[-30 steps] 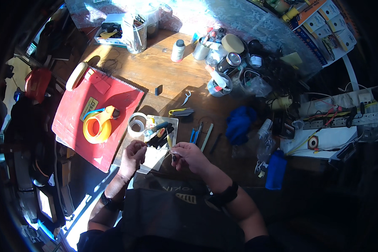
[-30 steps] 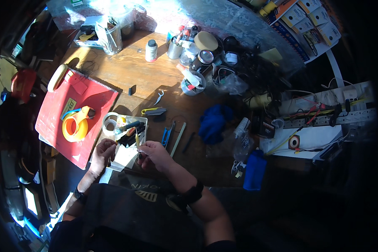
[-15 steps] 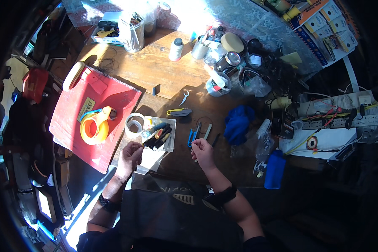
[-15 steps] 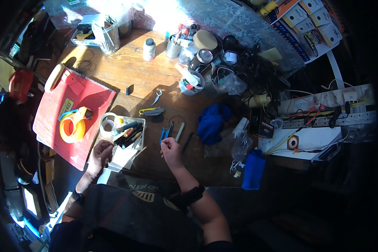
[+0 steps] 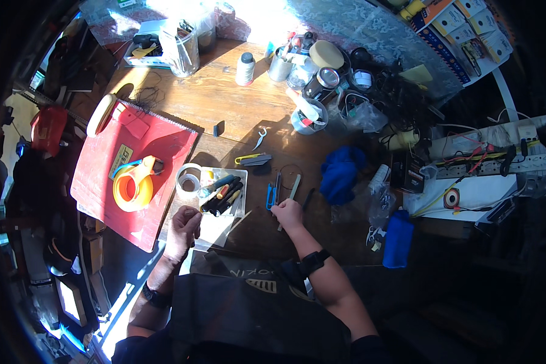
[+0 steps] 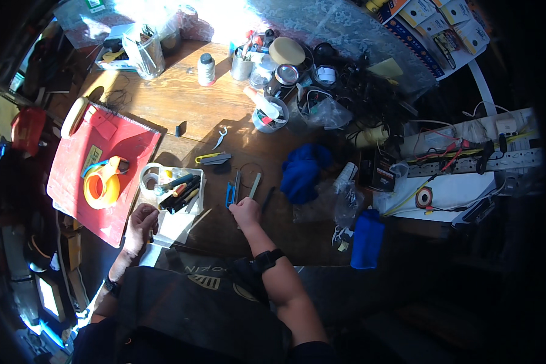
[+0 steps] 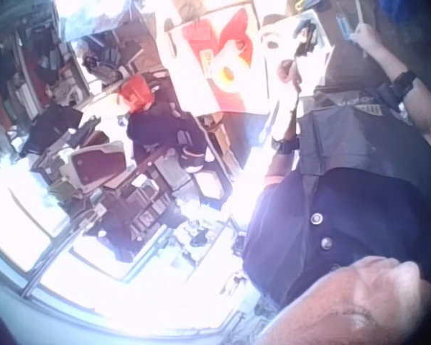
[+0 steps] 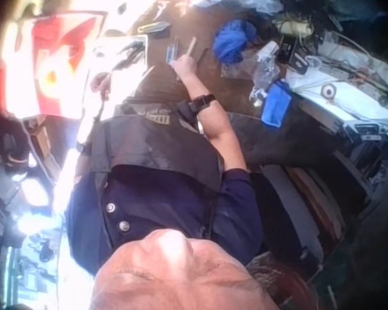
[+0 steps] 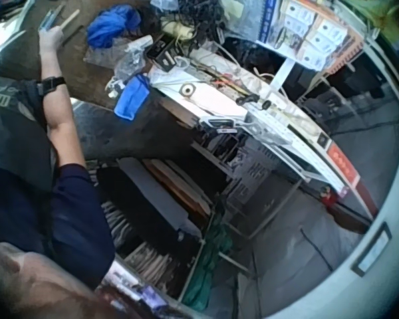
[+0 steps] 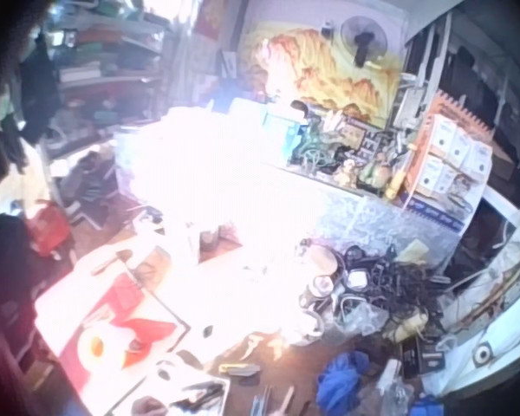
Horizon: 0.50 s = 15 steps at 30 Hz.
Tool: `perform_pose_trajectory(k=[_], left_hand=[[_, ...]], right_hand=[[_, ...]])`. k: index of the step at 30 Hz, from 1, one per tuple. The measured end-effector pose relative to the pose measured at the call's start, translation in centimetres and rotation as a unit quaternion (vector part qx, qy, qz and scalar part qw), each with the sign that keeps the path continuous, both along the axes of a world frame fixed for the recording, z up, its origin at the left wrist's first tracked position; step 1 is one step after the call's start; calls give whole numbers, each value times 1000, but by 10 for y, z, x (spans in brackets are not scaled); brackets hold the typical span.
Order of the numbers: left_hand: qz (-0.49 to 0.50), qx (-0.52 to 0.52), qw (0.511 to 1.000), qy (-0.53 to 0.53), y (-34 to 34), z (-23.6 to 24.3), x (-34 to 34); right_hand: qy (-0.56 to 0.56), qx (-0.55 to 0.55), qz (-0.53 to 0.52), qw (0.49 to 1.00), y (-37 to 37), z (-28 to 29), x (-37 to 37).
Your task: The person organizes small items on a cluttered workbench. They pick up and place down a blue cloth, a small plastic container with colorful items, a glue bottle, and a pair of scissors, moving them around the table surface.
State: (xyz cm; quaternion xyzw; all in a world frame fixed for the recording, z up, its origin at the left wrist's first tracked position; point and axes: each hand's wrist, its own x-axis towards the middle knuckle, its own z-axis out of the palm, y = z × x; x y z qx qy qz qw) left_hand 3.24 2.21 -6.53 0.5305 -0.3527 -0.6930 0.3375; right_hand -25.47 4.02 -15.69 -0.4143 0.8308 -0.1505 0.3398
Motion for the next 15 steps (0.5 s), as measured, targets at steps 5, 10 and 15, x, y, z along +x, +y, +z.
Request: perform_pose_trajectory(k=[5, 10, 15], left_hand=[[10, 1, 1000, -4, 1, -2, 4], [12, 6, 1000, -5, 4, -6, 6], [10, -4, 1000, -2, 6, -5, 6]], right_hand=[[-225, -82, -115, 964, 41, 12, -23], [-165, -34, -172, 971, 67, 18, -47], [0, -94, -73, 993, 57, 20, -39]])
